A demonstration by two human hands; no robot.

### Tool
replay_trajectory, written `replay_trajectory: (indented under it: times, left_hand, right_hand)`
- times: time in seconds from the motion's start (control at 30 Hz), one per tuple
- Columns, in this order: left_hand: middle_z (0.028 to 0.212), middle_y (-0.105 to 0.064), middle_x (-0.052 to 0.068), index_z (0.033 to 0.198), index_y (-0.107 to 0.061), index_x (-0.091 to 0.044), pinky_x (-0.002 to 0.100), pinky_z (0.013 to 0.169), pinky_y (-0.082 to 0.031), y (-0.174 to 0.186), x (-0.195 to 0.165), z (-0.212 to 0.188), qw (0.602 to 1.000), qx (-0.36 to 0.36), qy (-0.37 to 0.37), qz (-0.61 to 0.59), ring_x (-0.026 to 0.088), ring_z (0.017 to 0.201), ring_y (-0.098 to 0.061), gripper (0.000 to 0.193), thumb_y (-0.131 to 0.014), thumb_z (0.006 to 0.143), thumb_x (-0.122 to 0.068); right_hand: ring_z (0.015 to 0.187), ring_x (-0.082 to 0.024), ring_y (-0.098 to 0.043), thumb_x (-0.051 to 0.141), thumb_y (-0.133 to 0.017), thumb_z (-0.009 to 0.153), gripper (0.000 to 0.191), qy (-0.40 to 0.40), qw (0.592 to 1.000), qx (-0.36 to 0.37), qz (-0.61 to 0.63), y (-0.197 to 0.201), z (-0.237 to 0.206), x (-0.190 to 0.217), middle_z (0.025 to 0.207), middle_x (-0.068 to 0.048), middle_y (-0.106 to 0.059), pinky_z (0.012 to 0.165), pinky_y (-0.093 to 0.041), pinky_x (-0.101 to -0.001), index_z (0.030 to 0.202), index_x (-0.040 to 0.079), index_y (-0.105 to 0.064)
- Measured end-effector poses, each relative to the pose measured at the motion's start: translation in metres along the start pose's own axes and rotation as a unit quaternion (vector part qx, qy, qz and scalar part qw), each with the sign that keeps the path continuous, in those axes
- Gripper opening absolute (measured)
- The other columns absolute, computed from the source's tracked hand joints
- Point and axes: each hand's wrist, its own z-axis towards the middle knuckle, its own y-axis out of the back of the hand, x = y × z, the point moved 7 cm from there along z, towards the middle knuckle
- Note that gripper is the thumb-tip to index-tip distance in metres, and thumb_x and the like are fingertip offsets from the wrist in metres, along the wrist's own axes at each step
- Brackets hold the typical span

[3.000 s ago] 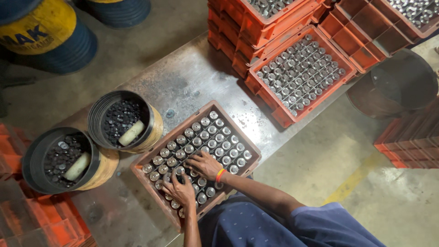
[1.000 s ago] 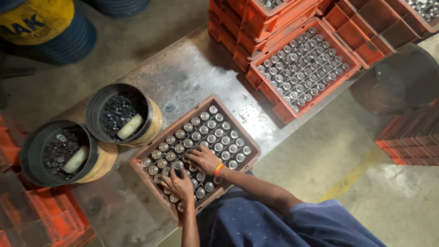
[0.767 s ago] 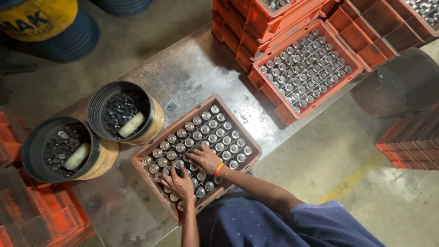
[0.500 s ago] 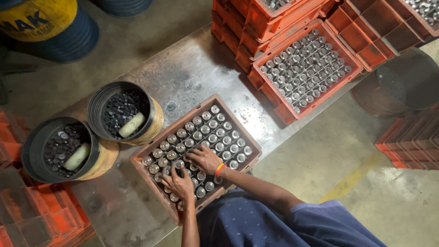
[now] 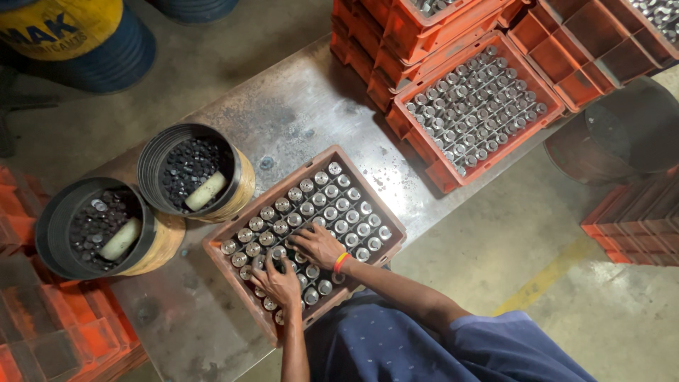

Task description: The person repeatedly picks small cylindrical metal parts from a red crate and places them into a second crate, arranging them in rows. The person occasionally shifts the crate and continues the pick-and-place cycle.

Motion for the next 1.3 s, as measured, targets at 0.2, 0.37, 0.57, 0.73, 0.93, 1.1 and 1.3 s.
replay_trajectory:
  times: [0.2,0.37,0.57,0.73,0.93,1.1,1.3]
  left_hand:
    - [0.136,-0.057,0.017,0.120,-0.075,-0.008,0.052,0.102,-0.045,-0.0016,0.0021,-0.0009,1.000,0.001,0.002,0.000,0.038,0.122,-0.052,0.033,-0.076,0.091,-0.024]
    - [0.134,-0.057,0.017,0.120,-0.075,-0.009,0.051,0.101,-0.045,-0.0047,0.0052,-0.0016,1.000,0.002,0.008,0.004,0.038,0.122,-0.052,0.034,-0.075,0.090,-0.025]
    - [0.134,-0.058,0.017,0.119,-0.076,-0.010,0.051,0.101,-0.044,-0.0056,0.0071,-0.0014,1.000,-0.006,0.001,0.007,0.038,0.121,-0.053,0.032,-0.075,0.092,-0.027]
    - [0.135,-0.059,0.016,0.117,-0.075,-0.010,0.052,0.103,-0.043,-0.0029,0.0046,-0.0010,1.000,-0.016,-0.007,-0.001,0.037,0.123,-0.054,0.029,-0.074,0.093,-0.027]
    - [0.134,-0.059,0.017,0.117,-0.075,-0.009,0.051,0.102,-0.044,-0.0034,0.0043,-0.0003,1.000,-0.006,-0.001,0.004,0.038,0.121,-0.053,0.030,-0.075,0.093,-0.027]
    - [0.132,-0.059,0.015,0.117,-0.075,-0.010,0.051,0.104,-0.044,-0.0029,0.0030,-0.0002,1.000,-0.016,-0.019,0.014,0.035,0.123,-0.055,0.029,-0.075,0.093,-0.027]
    - [0.133,-0.059,0.016,0.117,-0.075,-0.011,0.051,0.102,-0.044,-0.0037,0.0050,-0.0018,1.000,-0.009,-0.007,0.012,0.037,0.122,-0.054,0.029,-0.075,0.091,-0.025]
  right_hand:
    - [0.105,-0.032,-0.058,0.032,-0.061,0.101,0.033,-0.001,1.000,0.012,-0.003,-0.0016,-0.0004,-0.0010,0.117,-0.008,-0.068,0.097,-0.048,-0.0431,0.128,0.012,-0.067]
    - [0.099,-0.031,-0.057,0.030,-0.062,0.102,0.031,-0.011,1.000,0.026,0.012,-0.0020,-0.0009,-0.0025,0.116,-0.008,-0.068,0.091,-0.049,-0.0413,0.127,0.011,-0.067]
    - [0.100,-0.030,-0.057,0.029,-0.063,0.101,0.033,-0.003,1.000,0.008,0.011,0.0006,-0.0004,-0.0012,0.116,-0.008,-0.068,0.091,-0.049,-0.0409,0.127,0.011,-0.067]
    - [0.103,-0.031,-0.058,0.028,-0.065,0.098,0.034,0.003,1.000,0.002,0.021,0.0009,-0.0018,-0.0011,0.119,-0.007,-0.068,0.093,-0.049,-0.0409,0.128,0.012,-0.066]
    - [0.103,-0.031,-0.057,0.029,-0.066,0.098,0.035,-0.008,1.000,0.018,0.020,-0.0020,-0.0014,-0.0030,0.122,-0.007,-0.068,0.093,-0.049,-0.0418,0.129,0.012,-0.066]
    - [0.108,-0.032,-0.058,0.030,-0.065,0.098,0.035,0.005,1.000,0.000,0.018,0.0005,-0.0007,-0.0018,0.123,-0.007,-0.068,0.096,-0.049,-0.0421,0.129,0.012,-0.066]
    - [0.106,-0.033,-0.057,0.029,-0.065,0.098,0.036,-0.021,0.999,0.024,0.015,-0.0020,-0.0012,-0.0047,0.120,-0.009,-0.067,0.093,-0.049,-0.0418,0.129,0.011,-0.066]
